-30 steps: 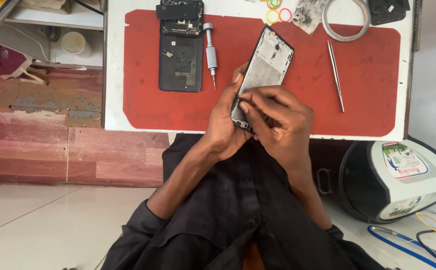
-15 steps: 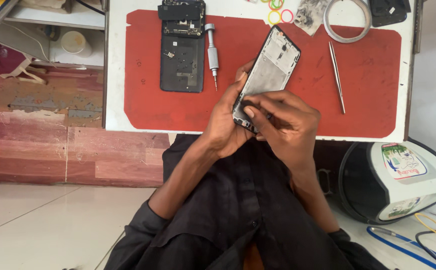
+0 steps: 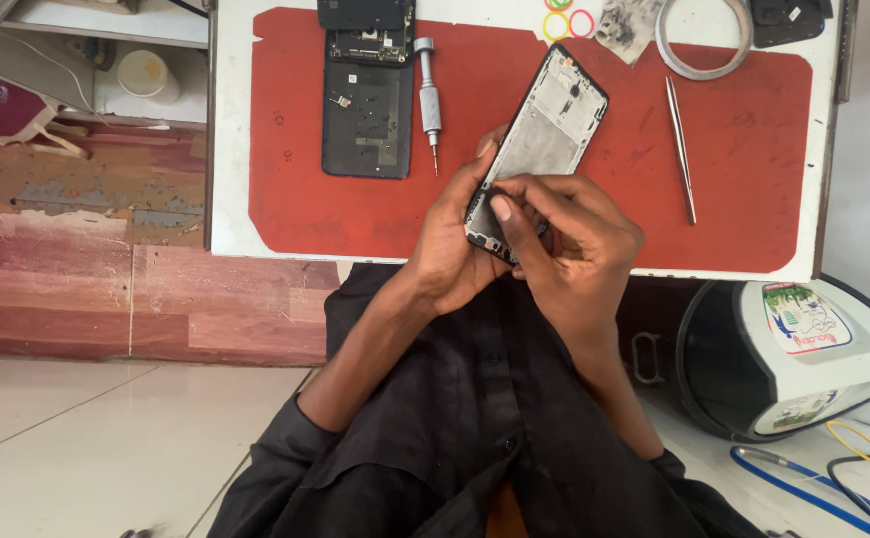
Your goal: The person cleans the interior frame of a disassembled smartphone using a small black cloth. They wipe along the edges and corners of the frame, rotating the device to access different sides. The person then uses a metal tool to scrape residue from the frame's surface.
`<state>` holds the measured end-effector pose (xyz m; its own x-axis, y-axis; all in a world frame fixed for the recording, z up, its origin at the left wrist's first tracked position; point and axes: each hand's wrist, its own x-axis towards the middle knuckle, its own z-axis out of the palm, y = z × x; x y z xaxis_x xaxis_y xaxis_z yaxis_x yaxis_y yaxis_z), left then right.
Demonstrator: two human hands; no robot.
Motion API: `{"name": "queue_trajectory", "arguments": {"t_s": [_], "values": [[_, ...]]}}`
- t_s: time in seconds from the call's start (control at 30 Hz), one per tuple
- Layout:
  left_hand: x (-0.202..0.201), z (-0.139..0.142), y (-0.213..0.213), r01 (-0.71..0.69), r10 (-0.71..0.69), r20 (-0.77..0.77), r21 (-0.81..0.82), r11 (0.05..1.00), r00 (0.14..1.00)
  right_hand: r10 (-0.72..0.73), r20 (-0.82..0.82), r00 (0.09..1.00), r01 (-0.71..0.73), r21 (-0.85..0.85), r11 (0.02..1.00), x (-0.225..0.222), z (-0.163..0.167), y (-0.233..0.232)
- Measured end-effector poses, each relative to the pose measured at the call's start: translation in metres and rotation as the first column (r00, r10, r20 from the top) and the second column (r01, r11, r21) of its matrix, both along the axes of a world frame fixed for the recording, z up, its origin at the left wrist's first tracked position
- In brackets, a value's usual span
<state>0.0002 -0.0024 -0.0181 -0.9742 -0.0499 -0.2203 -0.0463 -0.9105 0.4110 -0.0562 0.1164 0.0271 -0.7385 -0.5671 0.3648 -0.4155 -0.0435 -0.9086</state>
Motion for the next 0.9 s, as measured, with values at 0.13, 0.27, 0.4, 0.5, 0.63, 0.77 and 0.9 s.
{"name": "queue_trajectory", "arguments": {"t_s": [0.13, 0.27, 0.4, 0.5, 0.63, 0.77, 0.9], "values": [[0.001, -0.006, 0.001, -0.004, 0.003, -0.022, -0.019, 1.0, 1.0, -0.005, 0.014, 1.0, 0.005, -0.003, 1.0, -0.001, -0.002, -0.001], [0.001, -0.005, 0.002, -0.007, 0.008, 0.016, -0.044, 0.999, 1.0, -0.025, -0.133, 0.991, 0.036, 0.078, 0.996, 0.0, -0.001, -0.001], [-0.001, 0.002, 0.001, 0.008, 0.002, 0.171, -0.059, 0.998, 0.985, -0.022, -0.25, 0.968, 0.041, 0.072, 0.997, 0.0, 0.0, -0.002], [-0.004, 0.009, 0.002, 0.012, -0.008, 0.107, -0.033, 0.999, 0.994, 0.007, -0.241, 0.97, 0.012, 0.076, 0.997, -0.001, -0.001, -0.002], [-0.005, 0.017, 0.004, -0.055, 0.06, 0.077, -0.077, 0.996, 0.995, 0.036, -0.274, 0.961, -0.01, 0.097, 0.995, -0.003, -0.002, 0.0], [-0.004, 0.015, 0.003, -0.04, 0.043, 0.02, -0.118, 0.992, 0.999, 0.032, -0.101, 0.994, -0.026, 0.057, 0.998, -0.004, -0.001, 0.002], [-0.003, 0.004, 0.001, -0.041, 0.042, 0.002, -0.099, 0.994, 0.999, -0.003, 0.133, 0.991, 0.006, -0.025, 1.0, 0.002, 0.0, 0.001]]}}
